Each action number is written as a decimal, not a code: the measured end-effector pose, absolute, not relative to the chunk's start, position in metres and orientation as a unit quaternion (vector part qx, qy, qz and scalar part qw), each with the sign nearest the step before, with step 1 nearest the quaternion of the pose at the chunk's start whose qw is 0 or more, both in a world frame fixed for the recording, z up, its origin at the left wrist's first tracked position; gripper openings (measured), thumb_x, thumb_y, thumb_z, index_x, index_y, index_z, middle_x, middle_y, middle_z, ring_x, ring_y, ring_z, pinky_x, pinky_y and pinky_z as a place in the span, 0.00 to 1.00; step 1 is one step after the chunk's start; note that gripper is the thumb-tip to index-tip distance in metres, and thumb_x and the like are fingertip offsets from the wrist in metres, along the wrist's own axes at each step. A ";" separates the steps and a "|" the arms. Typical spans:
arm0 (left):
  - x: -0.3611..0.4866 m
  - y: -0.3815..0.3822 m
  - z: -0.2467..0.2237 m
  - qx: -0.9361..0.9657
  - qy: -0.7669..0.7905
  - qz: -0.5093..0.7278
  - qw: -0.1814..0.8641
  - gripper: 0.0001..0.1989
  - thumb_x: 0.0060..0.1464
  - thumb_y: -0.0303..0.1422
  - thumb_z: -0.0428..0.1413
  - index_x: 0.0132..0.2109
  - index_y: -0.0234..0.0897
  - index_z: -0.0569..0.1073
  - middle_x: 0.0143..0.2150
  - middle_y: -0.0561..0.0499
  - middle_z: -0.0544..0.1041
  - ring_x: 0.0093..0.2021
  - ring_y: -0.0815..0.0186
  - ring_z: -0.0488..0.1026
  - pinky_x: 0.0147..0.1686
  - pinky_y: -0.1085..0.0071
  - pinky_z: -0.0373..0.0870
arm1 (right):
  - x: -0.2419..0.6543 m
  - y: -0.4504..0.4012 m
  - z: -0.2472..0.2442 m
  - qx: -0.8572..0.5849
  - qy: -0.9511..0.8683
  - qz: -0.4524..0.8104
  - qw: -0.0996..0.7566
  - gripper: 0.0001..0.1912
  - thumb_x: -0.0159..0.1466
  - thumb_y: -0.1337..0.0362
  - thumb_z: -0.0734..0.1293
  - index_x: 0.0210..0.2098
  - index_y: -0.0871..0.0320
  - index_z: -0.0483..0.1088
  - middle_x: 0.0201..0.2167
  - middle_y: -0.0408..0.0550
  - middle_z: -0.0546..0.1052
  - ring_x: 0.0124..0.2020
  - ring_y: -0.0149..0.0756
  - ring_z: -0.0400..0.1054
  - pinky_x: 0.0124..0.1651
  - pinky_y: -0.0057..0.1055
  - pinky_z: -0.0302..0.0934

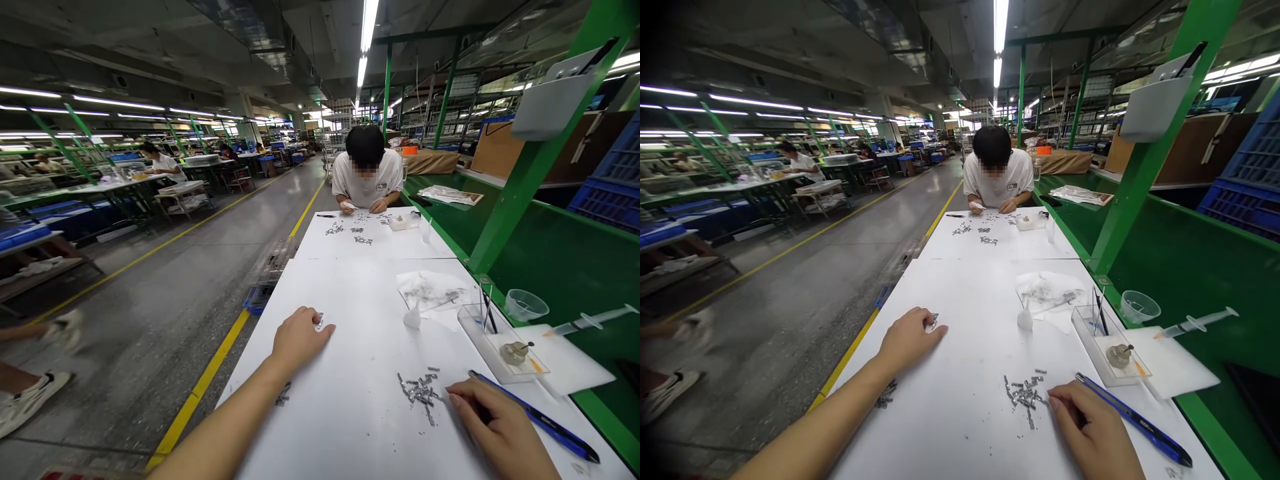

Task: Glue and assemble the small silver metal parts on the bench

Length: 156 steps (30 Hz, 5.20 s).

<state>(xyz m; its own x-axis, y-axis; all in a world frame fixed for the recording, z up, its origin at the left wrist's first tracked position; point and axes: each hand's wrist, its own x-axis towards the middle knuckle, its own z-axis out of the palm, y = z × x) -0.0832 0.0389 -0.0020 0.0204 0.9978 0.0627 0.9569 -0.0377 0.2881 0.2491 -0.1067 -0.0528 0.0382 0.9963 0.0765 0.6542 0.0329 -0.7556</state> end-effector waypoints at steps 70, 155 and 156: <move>-0.062 -0.033 0.037 0.532 0.497 0.323 0.605 0.05 0.55 0.33 0.58 0.36 0.37 0.71 0.34 0.49 0.80 0.34 0.68 0.73 0.35 0.73 0.66 | 0.207 0.008 -0.024 -0.679 -0.593 0.262 0.345 0.18 0.63 0.55 0.62 0.50 0.51 0.70 0.47 0.46 0.78 0.37 0.41 0.71 0.43 0.38 0.63; -0.004 -0.018 -0.002 0.663 0.526 0.278 0.455 0.14 0.52 0.29 0.58 0.47 0.38 0.77 0.38 0.52 0.82 0.36 0.66 0.79 0.39 0.71 0.78 | 0.189 -0.041 -0.001 -0.421 -0.690 0.180 0.561 0.06 0.63 0.65 0.65 0.35 0.56 0.75 0.19 0.43 0.75 0.20 0.34 0.68 0.23 0.31 0.60; -0.003 -0.018 -0.002 0.662 0.526 0.279 0.455 0.13 0.52 0.29 0.58 0.47 0.38 0.77 0.38 0.52 0.82 0.36 0.66 0.79 0.39 0.71 0.78 | 0.189 -0.041 -0.001 -0.422 -0.688 0.183 0.561 0.06 0.63 0.65 0.65 0.35 0.56 0.75 0.19 0.43 0.74 0.20 0.34 0.68 0.23 0.32 0.60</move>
